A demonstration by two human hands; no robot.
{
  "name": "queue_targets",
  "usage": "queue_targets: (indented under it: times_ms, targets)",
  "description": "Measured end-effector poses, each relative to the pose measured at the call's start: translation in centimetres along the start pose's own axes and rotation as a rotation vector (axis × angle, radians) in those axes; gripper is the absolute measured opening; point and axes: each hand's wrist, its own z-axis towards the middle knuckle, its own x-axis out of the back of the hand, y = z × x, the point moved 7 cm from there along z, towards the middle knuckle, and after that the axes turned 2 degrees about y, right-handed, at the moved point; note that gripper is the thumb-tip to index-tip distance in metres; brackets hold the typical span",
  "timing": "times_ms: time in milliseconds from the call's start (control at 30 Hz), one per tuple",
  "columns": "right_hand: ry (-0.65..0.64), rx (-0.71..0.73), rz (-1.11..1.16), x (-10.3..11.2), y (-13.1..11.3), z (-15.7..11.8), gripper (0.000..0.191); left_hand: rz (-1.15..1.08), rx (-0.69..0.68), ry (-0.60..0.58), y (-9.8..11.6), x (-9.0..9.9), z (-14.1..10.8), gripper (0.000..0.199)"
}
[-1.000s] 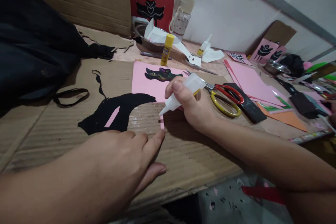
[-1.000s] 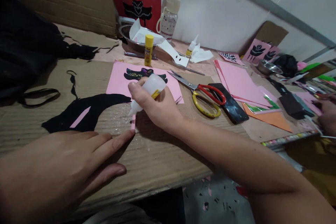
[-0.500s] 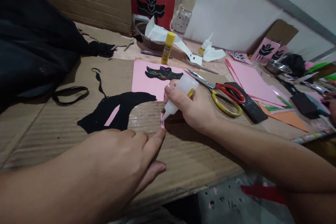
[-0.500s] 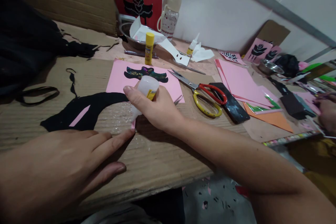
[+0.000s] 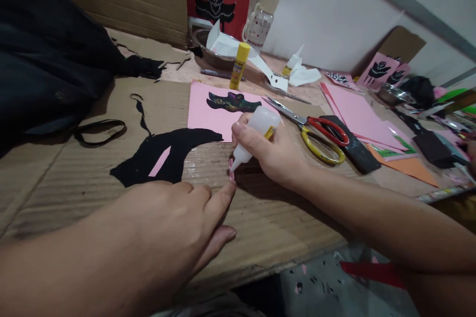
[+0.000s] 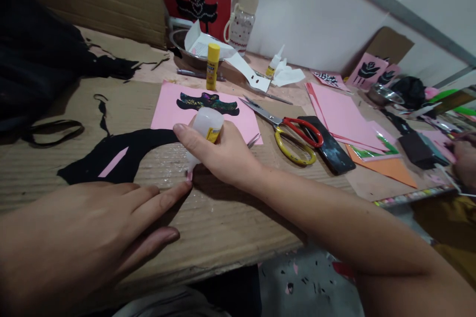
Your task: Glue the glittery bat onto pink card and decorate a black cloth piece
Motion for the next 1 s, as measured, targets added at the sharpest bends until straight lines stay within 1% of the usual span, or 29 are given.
queue_targets:
  times_ms: [167,500,733,833,1000]
  targets:
    - [-0.014,-0.035,0.001,-0.11,0.24,-0.07,0.060,0.015,0.012,0.056,0.04,0.03,-0.40,0.055]
    - [-0.017,-0.039,0.009,-0.15,0.22,-0.11,0.062,-0.017,-0.031,0.024,-0.01,0.29,-0.10,0.051]
    - [-0.013,-0.043,-0.004,-0.17,0.22,-0.14,0.061,-0.018,0.009,0.064,0.11,0.08,-0.39,0.052]
    - [-0.012,-0.054,-0.014,-0.17,0.28,-0.12,0.058,0.003,0.015,0.098,0.12,0.27,-0.45,0.051]
    - [-0.019,-0.042,-0.004,-0.20,0.28,-0.14,0.058,-0.006,-0.029,0.054,0.27,0.69,-0.20,0.049]
